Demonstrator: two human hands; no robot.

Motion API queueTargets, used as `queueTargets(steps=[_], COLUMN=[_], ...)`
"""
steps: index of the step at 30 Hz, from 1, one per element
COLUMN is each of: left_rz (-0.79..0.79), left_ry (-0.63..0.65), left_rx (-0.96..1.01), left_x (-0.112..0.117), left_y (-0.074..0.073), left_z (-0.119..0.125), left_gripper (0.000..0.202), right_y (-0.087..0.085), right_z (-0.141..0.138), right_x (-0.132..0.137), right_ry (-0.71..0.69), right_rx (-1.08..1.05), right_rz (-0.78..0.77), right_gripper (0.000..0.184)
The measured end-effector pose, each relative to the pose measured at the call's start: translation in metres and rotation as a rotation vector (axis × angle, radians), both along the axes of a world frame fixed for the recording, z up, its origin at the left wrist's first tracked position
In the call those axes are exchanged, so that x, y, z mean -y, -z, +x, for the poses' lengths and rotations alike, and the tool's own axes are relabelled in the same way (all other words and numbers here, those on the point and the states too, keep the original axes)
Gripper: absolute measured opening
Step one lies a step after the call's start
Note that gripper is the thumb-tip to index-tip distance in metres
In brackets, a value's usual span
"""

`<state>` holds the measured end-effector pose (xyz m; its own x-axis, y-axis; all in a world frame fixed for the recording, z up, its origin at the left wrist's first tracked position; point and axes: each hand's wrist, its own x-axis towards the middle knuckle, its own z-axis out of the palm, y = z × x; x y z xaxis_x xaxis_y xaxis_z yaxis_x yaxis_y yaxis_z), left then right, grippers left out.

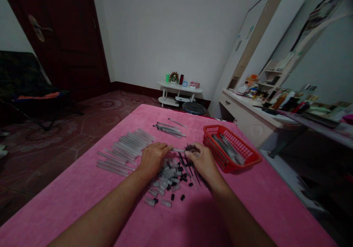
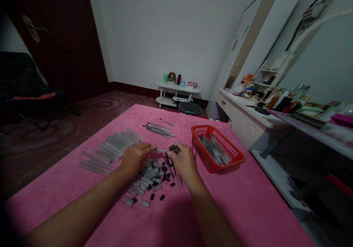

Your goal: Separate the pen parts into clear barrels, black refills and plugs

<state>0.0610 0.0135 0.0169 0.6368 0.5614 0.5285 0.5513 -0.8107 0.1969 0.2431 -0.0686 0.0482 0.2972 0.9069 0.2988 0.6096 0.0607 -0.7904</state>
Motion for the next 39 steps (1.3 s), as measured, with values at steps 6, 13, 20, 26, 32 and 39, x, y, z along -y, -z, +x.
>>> queueTargets(steps=[6,13,20,26,32,39], left_rz=[0.032,0.048,0.055,0.042,0.036,0.059], left_ry=[-0.008,-0.020,-0.034,-0.041,-0.049,-0.040], left_rx=[-0.054,-0.082,-0.105,-0.132,-0.157,-0.166], left_x=[0.0005,-0.0002,0.0007,0.0011,0.0020,0.0027], left_y=[-0.0011,-0.0013,-0.0022,-0.0027,-0.0038,-0.0041], left_z=[-0.0001,-0.0003,-0.0004,-0.0005,0.0003,-0.0007], left_gripper=[0.034,0.035,0.033,0.033,0.035,0.030], right_y=[0.0004,0.0005,-0.0010,-0.0008,-0.0016,-0.0010], right_z=[0.0017,0.0011,0.0027,0.0052,0.0046,0.0039], right_x=[-0.0010,-0.0018,0.0001,-0.0004,0.0004,0.0014], right_ry=[-0.002,-0.007,-0.016,-0.050,-0.049,-0.059], right_rx=[0.007,-0.070,-0.127,-0.117,-0.099,-0.065], right_rz=[-0.085,-0.061,-0.038,-0.111,-0.091,-0.128], right_gripper=[0.026,0.018,0.015,0.018,0.010,0.010])
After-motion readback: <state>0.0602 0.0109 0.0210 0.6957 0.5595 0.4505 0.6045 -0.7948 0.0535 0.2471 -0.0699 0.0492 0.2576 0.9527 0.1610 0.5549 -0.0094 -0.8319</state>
